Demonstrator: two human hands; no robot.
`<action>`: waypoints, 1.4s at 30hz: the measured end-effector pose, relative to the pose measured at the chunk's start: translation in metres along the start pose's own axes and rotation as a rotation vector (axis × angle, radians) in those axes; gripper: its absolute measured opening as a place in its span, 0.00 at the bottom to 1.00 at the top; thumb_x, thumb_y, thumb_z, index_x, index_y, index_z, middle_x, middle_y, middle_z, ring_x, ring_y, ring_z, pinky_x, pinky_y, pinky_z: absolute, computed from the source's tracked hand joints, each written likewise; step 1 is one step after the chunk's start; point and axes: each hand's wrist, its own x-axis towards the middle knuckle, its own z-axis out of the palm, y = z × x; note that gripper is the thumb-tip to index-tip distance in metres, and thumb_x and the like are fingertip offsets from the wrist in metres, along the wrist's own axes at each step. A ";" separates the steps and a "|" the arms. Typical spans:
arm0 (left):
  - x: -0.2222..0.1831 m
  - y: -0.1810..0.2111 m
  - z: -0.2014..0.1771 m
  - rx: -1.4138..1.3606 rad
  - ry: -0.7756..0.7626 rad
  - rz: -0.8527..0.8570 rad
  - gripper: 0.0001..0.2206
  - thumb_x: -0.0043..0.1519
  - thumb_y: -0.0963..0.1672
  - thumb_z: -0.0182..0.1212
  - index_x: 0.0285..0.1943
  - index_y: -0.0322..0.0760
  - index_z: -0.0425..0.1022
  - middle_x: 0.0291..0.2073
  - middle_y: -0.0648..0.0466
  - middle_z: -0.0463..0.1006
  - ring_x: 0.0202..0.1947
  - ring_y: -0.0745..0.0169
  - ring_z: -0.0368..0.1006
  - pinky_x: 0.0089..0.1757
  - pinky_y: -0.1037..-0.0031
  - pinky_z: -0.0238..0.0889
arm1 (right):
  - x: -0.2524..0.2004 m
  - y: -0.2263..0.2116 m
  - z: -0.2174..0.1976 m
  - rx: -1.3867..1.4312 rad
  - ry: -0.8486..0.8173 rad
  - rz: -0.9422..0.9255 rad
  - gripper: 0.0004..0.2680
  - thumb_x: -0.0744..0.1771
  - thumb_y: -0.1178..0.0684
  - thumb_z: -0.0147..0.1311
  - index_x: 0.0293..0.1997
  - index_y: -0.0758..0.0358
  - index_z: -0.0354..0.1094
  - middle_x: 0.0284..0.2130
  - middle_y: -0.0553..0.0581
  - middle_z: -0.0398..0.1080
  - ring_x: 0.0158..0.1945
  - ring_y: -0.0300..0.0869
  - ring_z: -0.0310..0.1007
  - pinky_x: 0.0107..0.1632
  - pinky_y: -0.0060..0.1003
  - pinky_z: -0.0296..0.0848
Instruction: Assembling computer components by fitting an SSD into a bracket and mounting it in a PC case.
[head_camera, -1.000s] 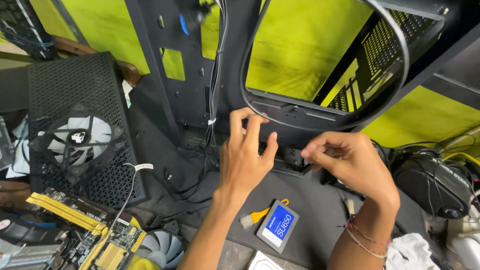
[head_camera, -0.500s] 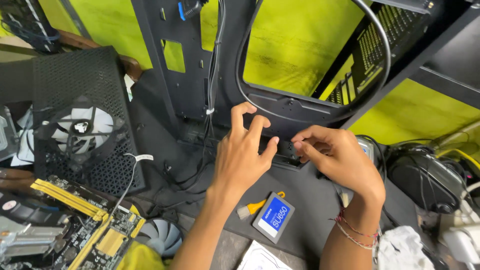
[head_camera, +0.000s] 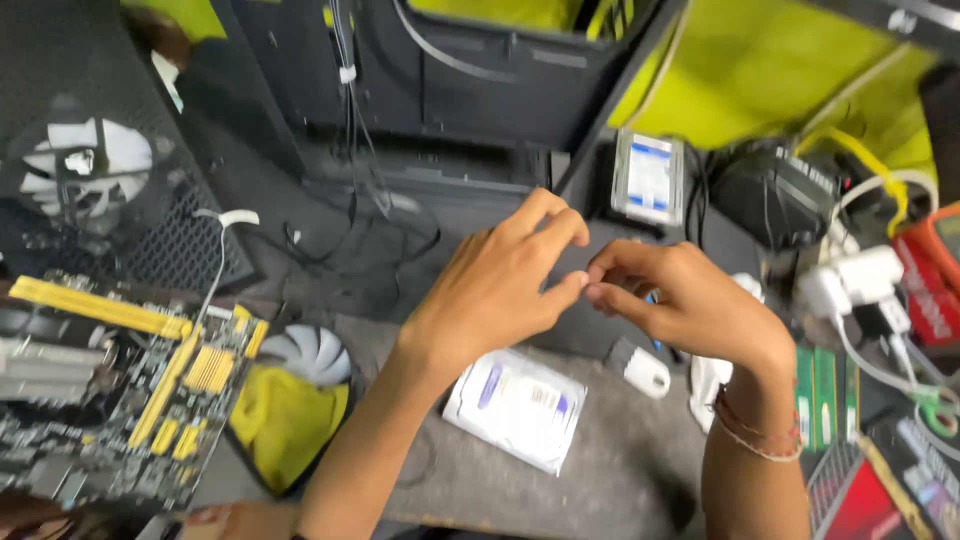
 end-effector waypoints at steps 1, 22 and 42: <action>-0.006 -0.004 0.005 0.041 -0.059 -0.032 0.09 0.50 0.44 0.51 0.38 0.42 0.64 0.41 0.53 0.65 0.28 0.35 0.70 0.30 0.50 0.63 | -0.005 0.005 0.009 -0.018 -0.062 0.017 0.04 0.59 0.57 0.48 0.31 0.63 0.66 0.17 0.58 0.72 0.24 0.45 0.72 0.32 0.40 0.71; -0.027 -0.077 0.116 0.211 0.095 -0.259 0.24 0.41 0.42 0.61 0.47 0.38 0.58 0.43 0.49 0.59 0.43 0.41 0.61 0.40 0.55 0.62 | -0.011 0.116 0.132 0.256 0.556 -0.176 0.03 0.63 0.56 0.48 0.36 0.59 0.64 0.15 0.51 0.68 0.18 0.38 0.68 0.24 0.27 0.65; -0.034 -0.088 0.107 -1.427 -0.010 -0.324 0.20 0.49 0.38 0.58 0.51 0.31 0.61 0.38 0.46 0.72 0.34 0.68 0.71 0.35 0.79 0.68 | -0.002 0.138 0.148 1.018 0.574 -0.055 0.10 0.66 0.54 0.34 0.38 0.70 0.61 0.12 0.63 0.63 0.14 0.45 0.66 0.21 0.33 0.68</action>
